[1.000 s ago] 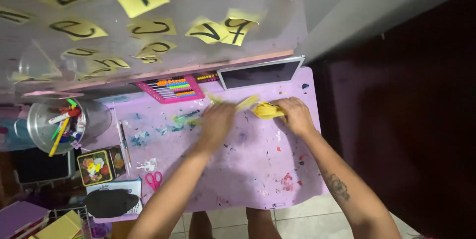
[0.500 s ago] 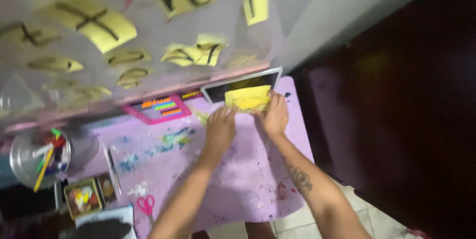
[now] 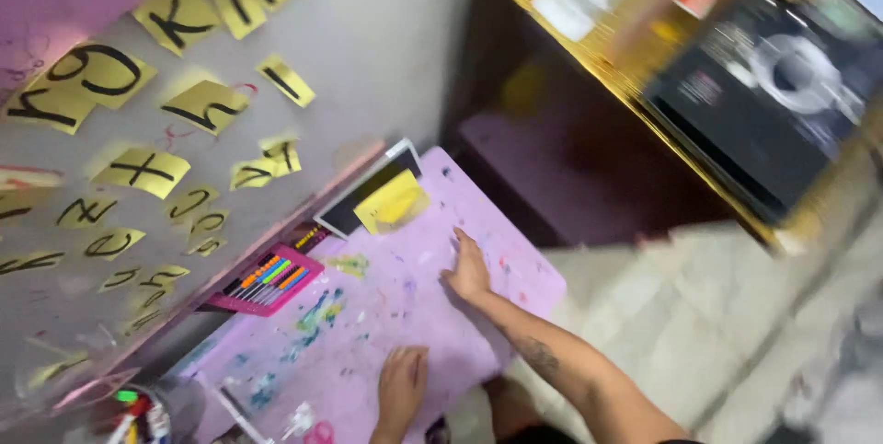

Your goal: Organizing and stacking yellow educational letter and number cards on a purple desk.

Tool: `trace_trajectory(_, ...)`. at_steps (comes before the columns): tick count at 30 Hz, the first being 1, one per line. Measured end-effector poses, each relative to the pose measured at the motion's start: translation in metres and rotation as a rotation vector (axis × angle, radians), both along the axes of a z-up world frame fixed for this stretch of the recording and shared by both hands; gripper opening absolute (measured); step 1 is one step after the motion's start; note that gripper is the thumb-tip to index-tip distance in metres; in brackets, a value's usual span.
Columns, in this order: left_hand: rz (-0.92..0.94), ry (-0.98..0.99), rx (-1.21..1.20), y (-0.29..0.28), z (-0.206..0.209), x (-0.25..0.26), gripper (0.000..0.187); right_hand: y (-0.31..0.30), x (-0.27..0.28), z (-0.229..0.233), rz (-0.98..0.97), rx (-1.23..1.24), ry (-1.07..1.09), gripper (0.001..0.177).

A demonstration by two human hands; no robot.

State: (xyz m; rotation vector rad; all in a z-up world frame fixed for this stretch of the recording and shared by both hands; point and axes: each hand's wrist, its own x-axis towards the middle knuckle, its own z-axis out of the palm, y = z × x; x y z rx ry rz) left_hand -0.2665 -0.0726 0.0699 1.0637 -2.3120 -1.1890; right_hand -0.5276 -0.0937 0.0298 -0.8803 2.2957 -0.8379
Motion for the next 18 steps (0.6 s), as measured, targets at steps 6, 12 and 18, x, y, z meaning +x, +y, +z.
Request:
trace_trajectory(6,-0.273,0.005,0.03,0.004,0.081,-0.019,0.015,0.205,0.05,0.042,-0.187,0.028,-0.109,0.076)
trace_trajectory(12,-0.698,-0.011,0.011,0.065,0.089,-0.059,0.016,0.394,0.1,0.06,-0.373,0.085,-0.237,0.047)
trace_trajectory(18,-0.952,-0.132,0.252,0.193,0.092,-0.142,0.016,0.518,0.118,0.03,-0.714,0.073,-0.276,0.035)
